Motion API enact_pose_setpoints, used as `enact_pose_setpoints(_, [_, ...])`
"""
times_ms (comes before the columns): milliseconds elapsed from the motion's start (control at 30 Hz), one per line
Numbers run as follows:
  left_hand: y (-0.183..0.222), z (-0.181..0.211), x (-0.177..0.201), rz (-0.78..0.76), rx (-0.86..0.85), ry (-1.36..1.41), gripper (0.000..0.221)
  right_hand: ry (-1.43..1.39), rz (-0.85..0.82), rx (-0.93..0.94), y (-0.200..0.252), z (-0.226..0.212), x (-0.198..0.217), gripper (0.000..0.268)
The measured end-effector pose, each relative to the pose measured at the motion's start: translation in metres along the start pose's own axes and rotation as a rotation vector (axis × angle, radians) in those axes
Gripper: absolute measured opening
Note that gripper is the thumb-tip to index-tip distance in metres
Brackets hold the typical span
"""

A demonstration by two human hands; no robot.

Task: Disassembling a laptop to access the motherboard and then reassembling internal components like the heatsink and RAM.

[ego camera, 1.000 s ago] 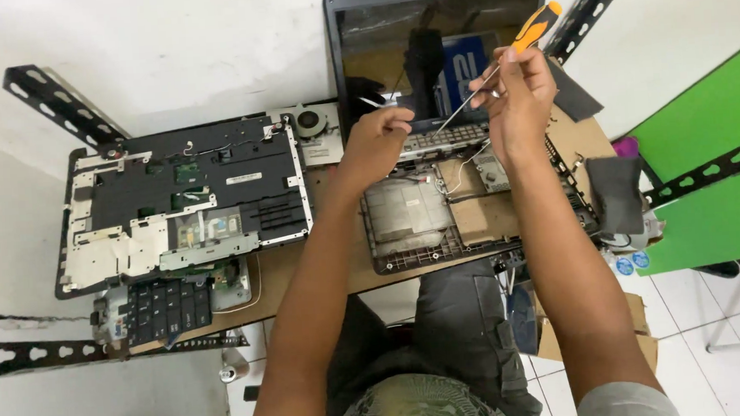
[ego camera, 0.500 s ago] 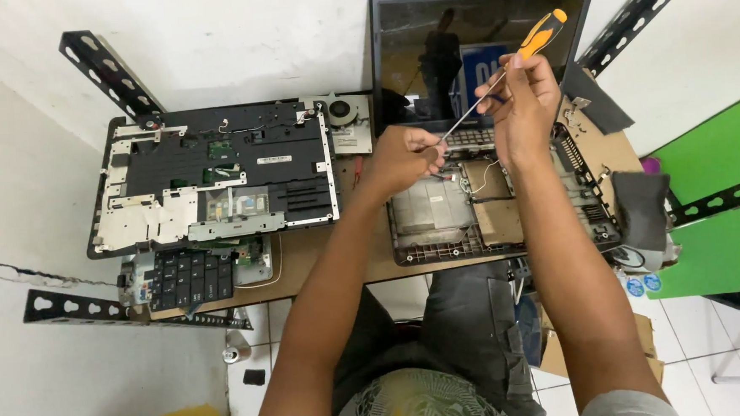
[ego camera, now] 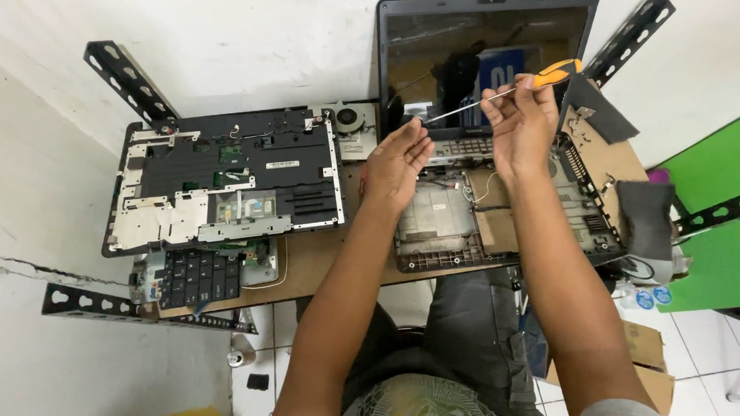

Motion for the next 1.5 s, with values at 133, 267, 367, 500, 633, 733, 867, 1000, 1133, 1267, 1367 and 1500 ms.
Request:
enact_pose_setpoints(133, [0.001, 0.0, -0.004, 0.03, 0.042, 0.047, 0.036, -0.016, -0.007, -0.006, 0.007, 0.004, -0.003, 0.018])
enact_pose_setpoints(267, [0.001, 0.002, -0.002, 0.08, -0.038, 0.045, 0.038, -0.059, -0.038, -0.036, 0.001, 0.01, 0.007, 0.02])
enact_pose_setpoints(367, [-0.007, -0.006, 0.005, 0.098, -0.058, 0.079, 0.037, -0.091, -0.07, -0.061, -0.001, 0.013, 0.013, 0.021])
enact_pose_setpoints(500, [-0.013, -0.012, 0.005, 0.069, -0.032, 0.155, 0.036, -0.126, -0.101, -0.058, -0.001, 0.016, 0.01, 0.018])
enact_pose_setpoints(633, [-0.019, -0.016, 0.007, 0.08, -0.014, 0.167, 0.035, -0.117, -0.097, -0.055, 0.001, 0.018, 0.01, 0.02])
enact_pose_setpoints(733, [-0.023, -0.016, 0.01, 0.075, -0.021, 0.176, 0.032, -0.137, -0.1, -0.056, 0.0, 0.021, 0.014, 0.021])
enact_pose_setpoints(867, [-0.022, -0.013, 0.008, 0.093, -0.004, 0.172, 0.033, -0.173, -0.132, -0.079, 0.001, 0.025, 0.013, 0.018])
enact_pose_setpoints(1000, [-0.025, -0.012, 0.008, 0.128, -0.006, 0.19, 0.031, -0.205, -0.175, -0.092, 0.004, 0.031, 0.015, 0.016])
enact_pose_setpoints(1133, [-0.026, -0.005, 0.009, 0.136, -0.009, 0.216, 0.031, -0.206, -0.214, -0.112, 0.009, 0.031, 0.012, 0.014])
enact_pose_setpoints(1267, [-0.02, 0.003, 0.002, 0.14, -0.013, 0.193, 0.031, -0.184, -0.289, -0.104, 0.013, 0.028, 0.011, 0.013])
enact_pose_setpoints(1367, [-0.017, 0.005, -0.001, 0.142, -0.016, 0.164, 0.029, -0.151, -0.313, -0.093, 0.014, 0.025, 0.011, 0.016])
enact_pose_setpoints(1500, [-0.009, 0.008, -0.003, 0.139, -0.014, 0.108, 0.03, -0.079, -0.324, -0.075, 0.018, 0.017, 0.01, 0.016])
Point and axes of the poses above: each hand's wrist, its own y-axis away from the middle knuckle, its own x-axis out of the back of the hand, z = x × y, the point moved 1 cm from there along -y, towards the middle knuckle, and after that the axes turned 12 degrees about -x, right-handed, at the moved point
